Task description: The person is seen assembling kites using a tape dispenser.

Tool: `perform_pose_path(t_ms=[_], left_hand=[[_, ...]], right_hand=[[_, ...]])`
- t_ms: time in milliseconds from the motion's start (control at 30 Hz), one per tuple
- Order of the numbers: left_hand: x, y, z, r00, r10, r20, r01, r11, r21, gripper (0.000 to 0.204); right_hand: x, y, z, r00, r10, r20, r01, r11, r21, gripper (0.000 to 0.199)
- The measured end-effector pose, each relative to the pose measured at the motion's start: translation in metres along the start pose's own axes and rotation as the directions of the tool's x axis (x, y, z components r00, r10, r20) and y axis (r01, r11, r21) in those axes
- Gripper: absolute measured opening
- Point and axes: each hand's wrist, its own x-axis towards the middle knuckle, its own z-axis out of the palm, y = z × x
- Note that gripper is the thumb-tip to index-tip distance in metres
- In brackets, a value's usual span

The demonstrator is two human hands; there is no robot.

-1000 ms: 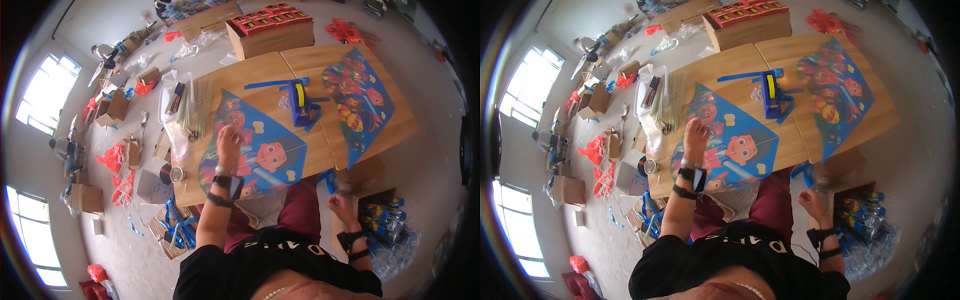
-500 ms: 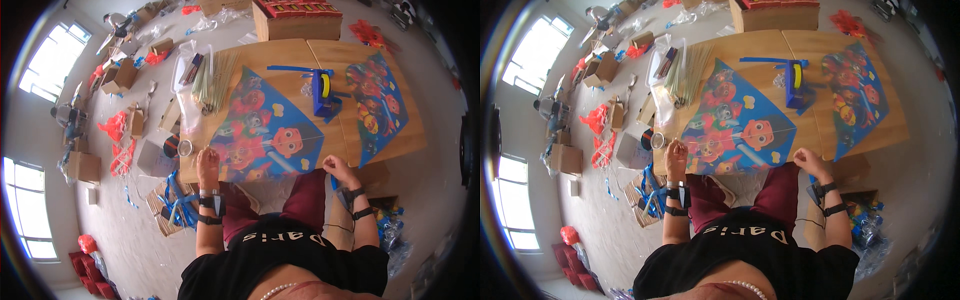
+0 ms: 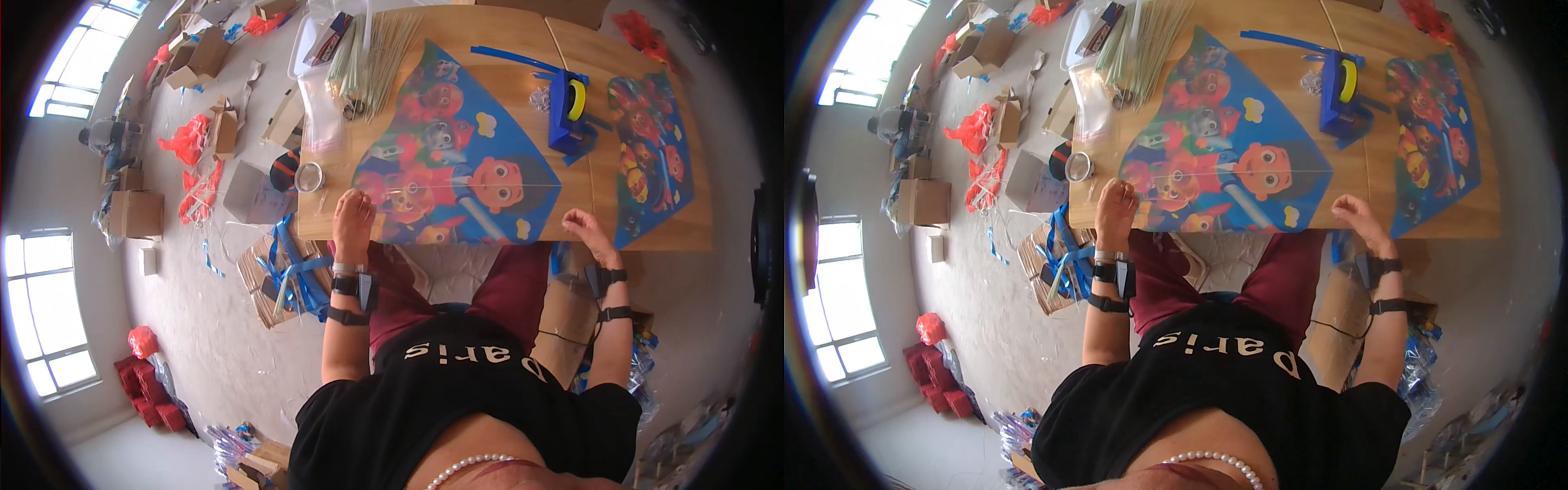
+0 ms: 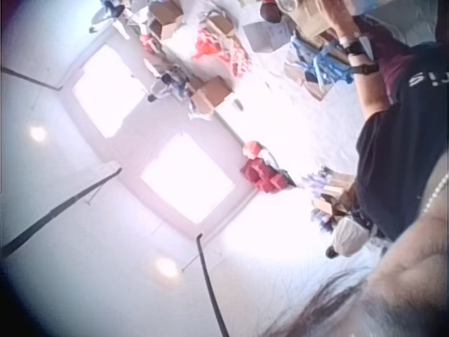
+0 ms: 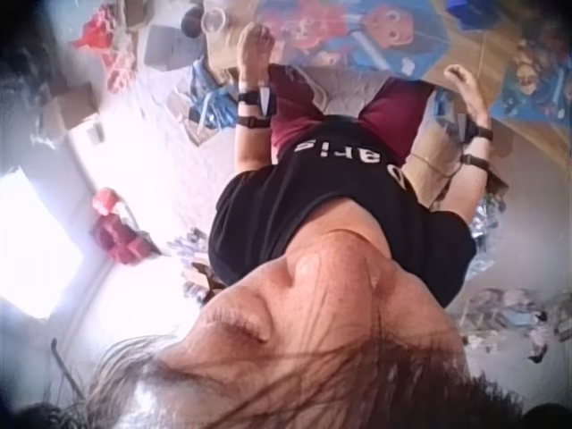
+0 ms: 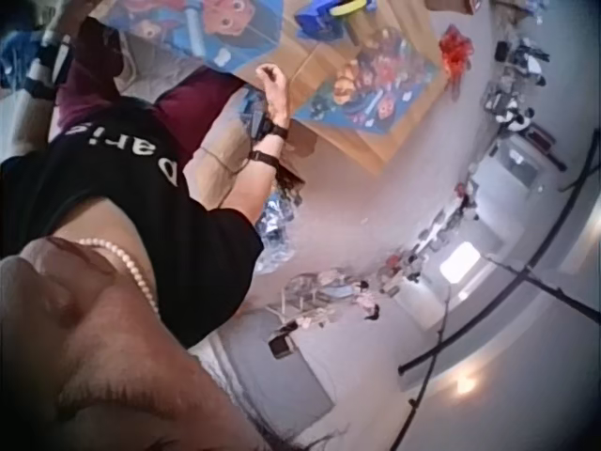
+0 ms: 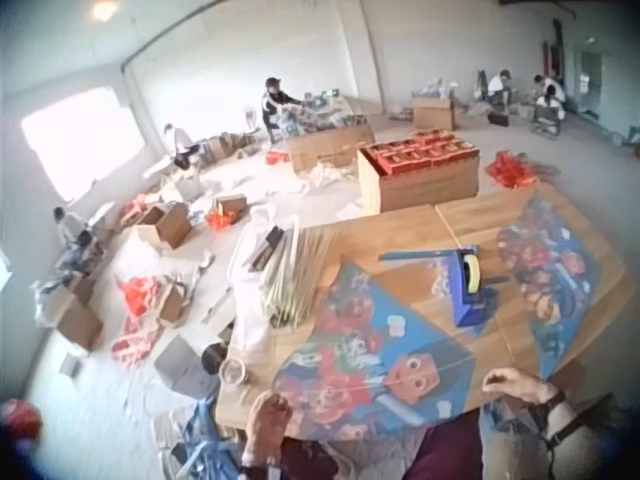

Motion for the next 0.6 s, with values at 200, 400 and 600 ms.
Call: perform_pose_path(t_ms=[200,400,600], left_hand=[[0.001,-0.009,0.010,0.996,-0.017,-0.082,0.018,1.000,0.010,0.013],[0.013,-0.020,0.002,0.988,0.005,-0.155,-0.001,1.000,0.030,0.015],[0.030,-0.036,-0.018,0.990,0.136,-0.046,-0.113,0.932,0.344,0.013]], right_hand=[[0.022,-0.004,-0.015,0.994,-0.071,-0.083,0.069,0.997,-0.025,0.015],[0.057,0.000,-0.029,0.984,-0.091,-0.155,0.068,0.987,-0.145,0.014],[0.091,0.021,-0.049,0.962,-0.174,-0.209,0.100,0.942,-0.321,0.012]])
